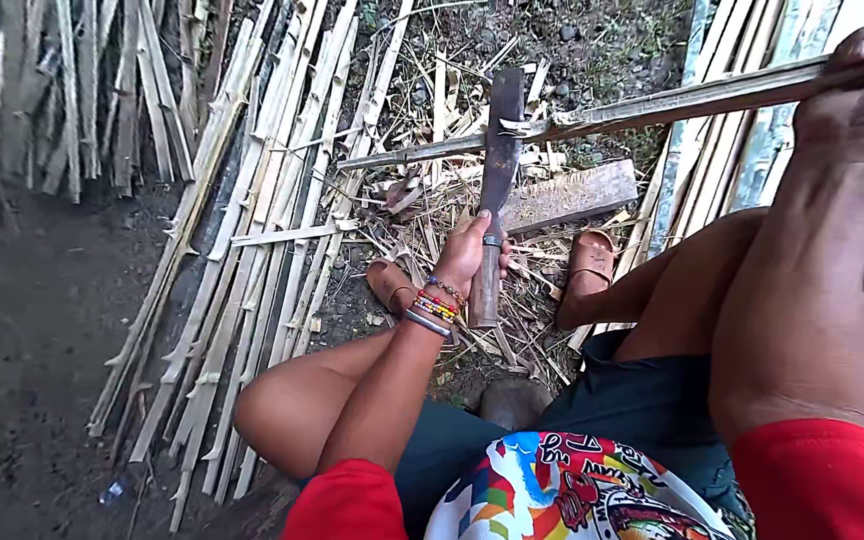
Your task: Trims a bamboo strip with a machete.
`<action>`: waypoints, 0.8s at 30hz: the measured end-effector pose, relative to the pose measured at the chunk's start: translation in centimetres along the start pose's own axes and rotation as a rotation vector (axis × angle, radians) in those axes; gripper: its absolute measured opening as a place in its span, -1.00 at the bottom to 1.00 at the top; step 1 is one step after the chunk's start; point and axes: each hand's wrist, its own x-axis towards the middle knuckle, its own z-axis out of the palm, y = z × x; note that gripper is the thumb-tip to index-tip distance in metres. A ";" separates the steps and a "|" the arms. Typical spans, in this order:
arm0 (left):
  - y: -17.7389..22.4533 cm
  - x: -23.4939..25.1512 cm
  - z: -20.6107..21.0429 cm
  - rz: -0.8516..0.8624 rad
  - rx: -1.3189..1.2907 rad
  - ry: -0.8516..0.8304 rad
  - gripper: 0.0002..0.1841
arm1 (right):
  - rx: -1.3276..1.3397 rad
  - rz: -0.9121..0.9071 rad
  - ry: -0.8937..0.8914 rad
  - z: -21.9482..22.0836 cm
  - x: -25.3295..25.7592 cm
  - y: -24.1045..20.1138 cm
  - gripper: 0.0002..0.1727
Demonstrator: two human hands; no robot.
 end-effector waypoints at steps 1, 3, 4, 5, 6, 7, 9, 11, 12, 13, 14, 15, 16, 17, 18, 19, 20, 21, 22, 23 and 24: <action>-0.3 0.7 -1.2 0.060 0.078 0.060 -0.50 | -0.019 0.012 0.053 0.1 -0.2 0.2 -0.41; -0.2 2.4 -3.5 0.148 0.009 0.181 -0.48 | -0.054 0.020 0.151 0.4 -0.2 0.4 -0.45; 0.1 3.3 -4.4 0.186 -0.101 0.251 -0.46 | -0.072 0.020 0.186 0.2 -0.4 0.3 -0.46; 0.4 4.1 -5.1 0.242 -0.239 0.326 -0.45 | -0.083 0.023 0.201 -0.2 -0.5 0.3 -0.46; 0.7 4.9 -5.4 0.310 -0.374 0.401 -0.45 | -0.093 0.026 0.199 -0.5 -0.5 0.3 -0.45; 1.0 5.7 -5.3 0.358 -0.482 0.454 -0.48 | -0.099 0.026 0.193 -0.6 -0.4 0.4 -0.45; 0.3 6.2 -3.9 0.369 -0.494 0.452 -0.48 | -0.092 0.029 0.195 -0.3 -0.4 0.7 -0.45; -2.2 5.1 -1.7 0.207 -0.177 0.209 -0.41 | -0.089 0.024 0.226 0.2 -0.7 1.0 -0.47; -3.1 4.2 -0.8 0.097 -0.021 0.022 -0.42 | -0.088 0.012 0.237 0.2 -0.7 1.0 -0.49; -3.2 3.7 0.0 0.017 0.043 -0.107 -0.44 | -0.081 0.003 0.232 -0.2 -0.5 0.6 -0.52; -3.0 3.3 0.4 -0.025 0.063 -0.168 -0.46 | -0.069 -0.006 0.222 -0.7 -0.1 0.1 -0.54; -2.7 3.1 0.5 -0.043 0.056 -0.187 -0.46 | -0.062 -0.008 0.215 -1.1 0.0 -0.3 -0.53; -2.2 2.8 0.7 -0.059 0.020 -0.191 -0.47 | -0.057 -0.017 0.200 -1.0 -0.1 -0.3 -0.51; -1.7 2.5 1.3 -0.082 -0.059 -0.189 -0.46 | -0.058 -0.029 0.165 -0.5 -0.2 -0.2 -0.47; -1.4 1.7 2.1 -0.112 -0.161 -0.175 -0.45 | -0.061 -0.031 0.110 0.0 -0.6 -0.1 -0.44; -1.2 0.6 2.9 -0.125 -0.267 -0.174 -0.45 | -0.049 -0.033 0.026 0.1 -1.0 -0.1 -0.41; -0.7 -0.5 3.5 -0.125 -0.384 -0.203 -0.45 | -0.017 -0.031 -0.078 0.2 -1.3 -0.2 -0.39; 0.0 -1.6 3.9 -0.123 -0.513 -0.282 -0.44 | 0.023 -0.033 -0.203 0.5 -1.3 -0.4 -0.35; 0.9 -2.6 4.0 -0.125 -0.650 -0.410 -0.44 | 0.056 -0.031 -0.311 0.9 -1.5 -0.5 -0.32; 1.8 -3.6 4.0 -0.126 -0.761 -0.531 -0.45 | 0.077 -0.019 -0.384 1.2 -2.2 -0.6 -0.32; 3.0 -4.5 4.0 -0.099 -0.797 -0.603 -0.47 | 0.090 -0.017 -0.408 1.8 -3.0 -0.7 -0.34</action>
